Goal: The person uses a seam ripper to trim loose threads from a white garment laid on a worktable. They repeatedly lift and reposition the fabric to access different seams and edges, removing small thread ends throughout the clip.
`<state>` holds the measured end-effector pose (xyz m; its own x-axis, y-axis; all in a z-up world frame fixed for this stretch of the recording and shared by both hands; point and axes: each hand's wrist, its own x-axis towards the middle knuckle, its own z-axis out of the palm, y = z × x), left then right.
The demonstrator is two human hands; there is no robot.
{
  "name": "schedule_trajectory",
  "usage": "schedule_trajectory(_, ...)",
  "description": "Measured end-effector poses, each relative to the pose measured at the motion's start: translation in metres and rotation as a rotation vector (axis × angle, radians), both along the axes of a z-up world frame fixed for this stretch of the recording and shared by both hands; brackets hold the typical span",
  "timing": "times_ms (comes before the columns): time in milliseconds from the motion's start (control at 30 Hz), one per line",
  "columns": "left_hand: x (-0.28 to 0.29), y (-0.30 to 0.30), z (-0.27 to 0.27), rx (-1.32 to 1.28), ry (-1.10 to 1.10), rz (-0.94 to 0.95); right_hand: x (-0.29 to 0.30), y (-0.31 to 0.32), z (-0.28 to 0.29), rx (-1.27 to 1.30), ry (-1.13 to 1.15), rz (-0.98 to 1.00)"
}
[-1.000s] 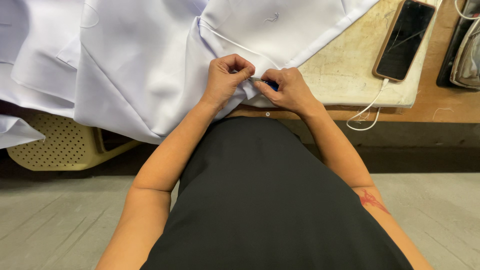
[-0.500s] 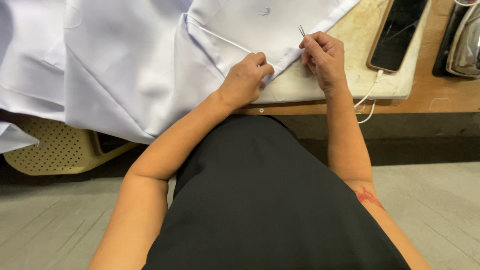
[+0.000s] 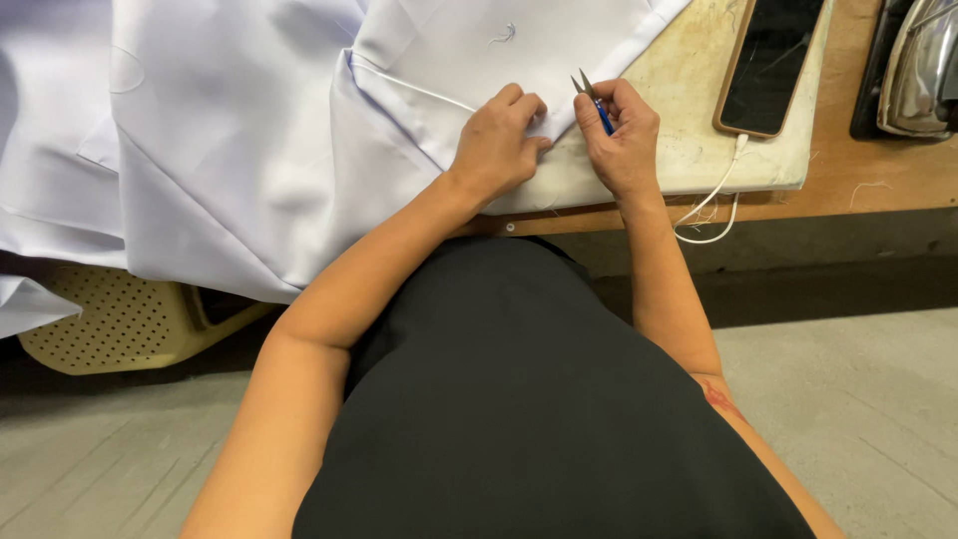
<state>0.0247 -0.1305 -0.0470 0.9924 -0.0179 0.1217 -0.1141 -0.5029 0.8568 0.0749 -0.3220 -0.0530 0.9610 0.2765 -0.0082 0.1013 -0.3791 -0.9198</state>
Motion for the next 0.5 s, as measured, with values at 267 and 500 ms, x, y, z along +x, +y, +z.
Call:
schedule_trajectory(267,0.017,-0.016,-0.032,0.121,-0.046,0.077,0.000,0.002,0.004,-0.285,-0.177,0.055)
schedule_trajectory(500,0.013,0.011,-0.032,-0.839,0.365,0.051,0.008,-0.009,0.017,-0.397,-0.196,0.112)
